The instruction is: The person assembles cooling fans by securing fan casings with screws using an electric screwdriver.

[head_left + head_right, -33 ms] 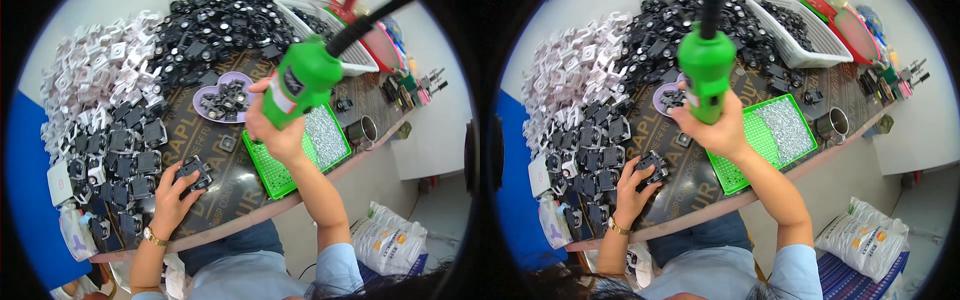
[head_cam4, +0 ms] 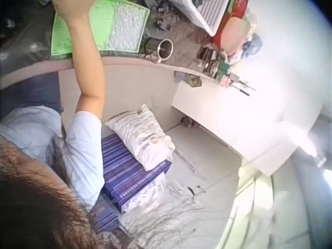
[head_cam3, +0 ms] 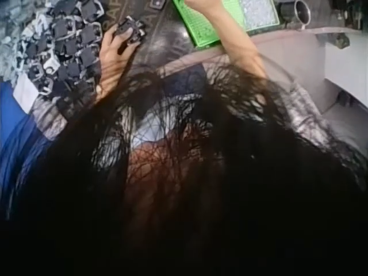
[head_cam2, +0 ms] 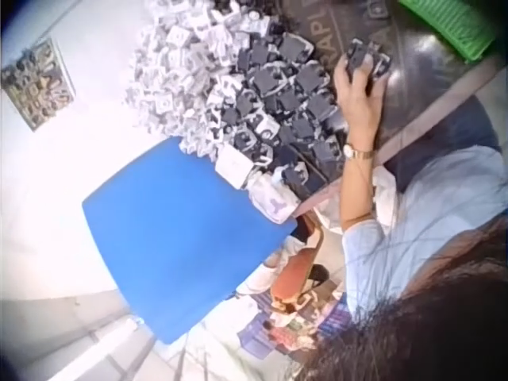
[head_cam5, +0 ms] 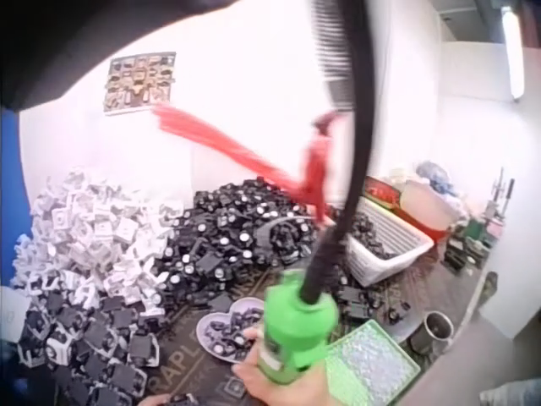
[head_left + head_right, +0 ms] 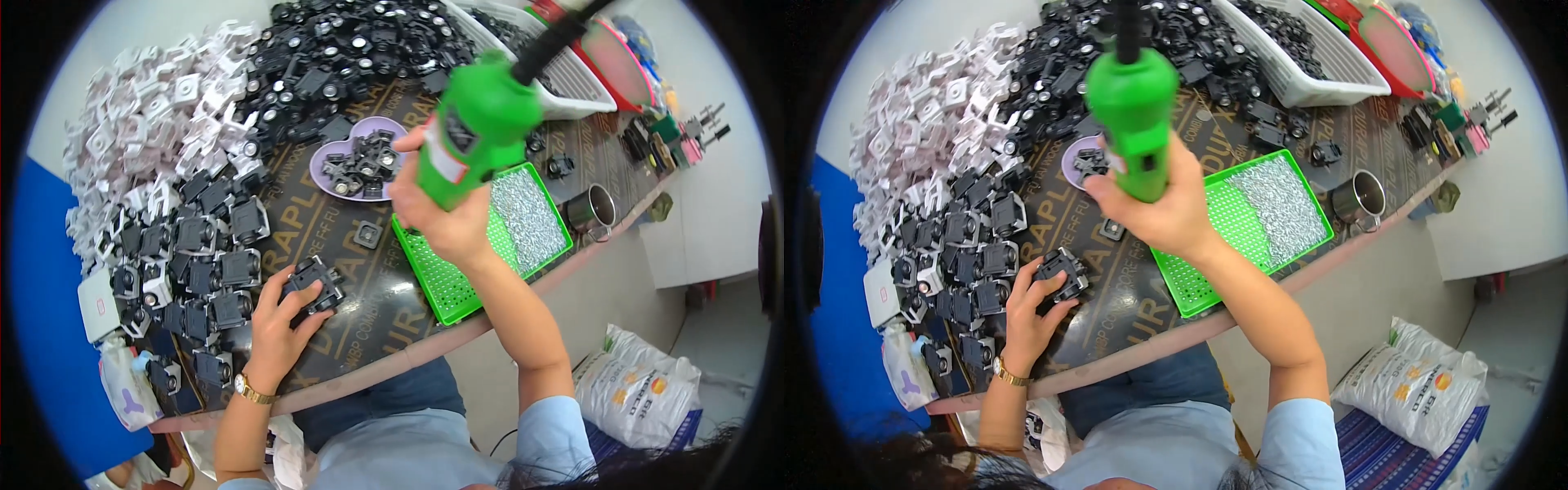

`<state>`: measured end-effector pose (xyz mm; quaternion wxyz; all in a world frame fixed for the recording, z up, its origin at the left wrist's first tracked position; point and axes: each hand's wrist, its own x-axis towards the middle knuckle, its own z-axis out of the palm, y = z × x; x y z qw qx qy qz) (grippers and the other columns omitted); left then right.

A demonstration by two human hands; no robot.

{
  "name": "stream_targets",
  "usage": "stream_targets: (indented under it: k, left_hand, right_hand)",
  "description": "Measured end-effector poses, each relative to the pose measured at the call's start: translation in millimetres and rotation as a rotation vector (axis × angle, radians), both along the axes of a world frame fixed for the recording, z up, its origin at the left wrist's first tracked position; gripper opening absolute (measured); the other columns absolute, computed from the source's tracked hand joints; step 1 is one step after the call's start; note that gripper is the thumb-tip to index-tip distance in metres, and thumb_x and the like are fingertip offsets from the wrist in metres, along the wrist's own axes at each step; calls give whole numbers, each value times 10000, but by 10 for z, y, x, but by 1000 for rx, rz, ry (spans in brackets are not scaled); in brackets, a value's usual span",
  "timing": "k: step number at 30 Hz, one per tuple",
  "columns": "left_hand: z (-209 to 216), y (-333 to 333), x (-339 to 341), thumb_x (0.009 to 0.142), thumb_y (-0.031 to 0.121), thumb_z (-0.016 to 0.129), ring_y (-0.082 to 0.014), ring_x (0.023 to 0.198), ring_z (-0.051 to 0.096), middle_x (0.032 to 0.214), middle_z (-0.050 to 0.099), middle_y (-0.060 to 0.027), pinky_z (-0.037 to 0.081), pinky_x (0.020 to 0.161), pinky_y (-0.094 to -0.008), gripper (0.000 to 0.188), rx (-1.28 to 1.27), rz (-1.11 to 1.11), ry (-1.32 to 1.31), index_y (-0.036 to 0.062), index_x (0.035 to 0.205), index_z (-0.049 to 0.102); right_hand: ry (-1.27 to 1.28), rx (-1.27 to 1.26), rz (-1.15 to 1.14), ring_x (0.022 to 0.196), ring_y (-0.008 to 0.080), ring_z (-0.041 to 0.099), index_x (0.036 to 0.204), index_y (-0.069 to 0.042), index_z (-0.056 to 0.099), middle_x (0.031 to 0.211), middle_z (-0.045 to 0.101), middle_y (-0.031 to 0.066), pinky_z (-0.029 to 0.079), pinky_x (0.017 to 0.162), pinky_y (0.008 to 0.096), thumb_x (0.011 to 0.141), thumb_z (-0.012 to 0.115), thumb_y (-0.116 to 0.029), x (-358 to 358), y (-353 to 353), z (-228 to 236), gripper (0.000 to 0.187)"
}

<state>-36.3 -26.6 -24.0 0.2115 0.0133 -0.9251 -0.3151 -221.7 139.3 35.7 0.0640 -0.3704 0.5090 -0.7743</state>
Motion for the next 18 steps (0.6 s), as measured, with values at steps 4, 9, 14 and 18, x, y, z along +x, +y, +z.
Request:
stream_targets:
  k: [4,9,14,18]
  left_hand:
    - [1,30,10,588,65,809,-370,979,577,1132,539,-236,495,797,-389,451,5,22,-36,54,1008,643]
    - [-4,44,-23,593,61,806,-371,970,580,1120,543,-237,498,789,-386,453,-27,4,-12,53,1015,643]
    - [19,43,4,606,68,801,-376,968,578,1113,545,-237,496,791,-385,447,-17,16,-14,59,1024,642]
    - [5,36,23,651,105,781,-374,956,568,1122,536,-236,485,791,-393,440,-84,9,8,89,1066,636]
  right_hand:
    - [45,-50,-107,715,67,518,1051,-34,529,843,581,1,443,642,238,721,747,-109,-2,-43,8,403]
    - [28,112,-111,715,77,533,992,-42,536,811,589,6,446,644,249,714,768,-150,7,18,49,379]
    - [50,187,-115,732,89,551,1008,-52,544,838,594,9,455,660,266,693,803,-193,32,-35,28,431]
    - [14,143,-79,756,84,565,1031,-53,542,826,573,-6,460,663,248,684,809,-134,70,-78,40,445]
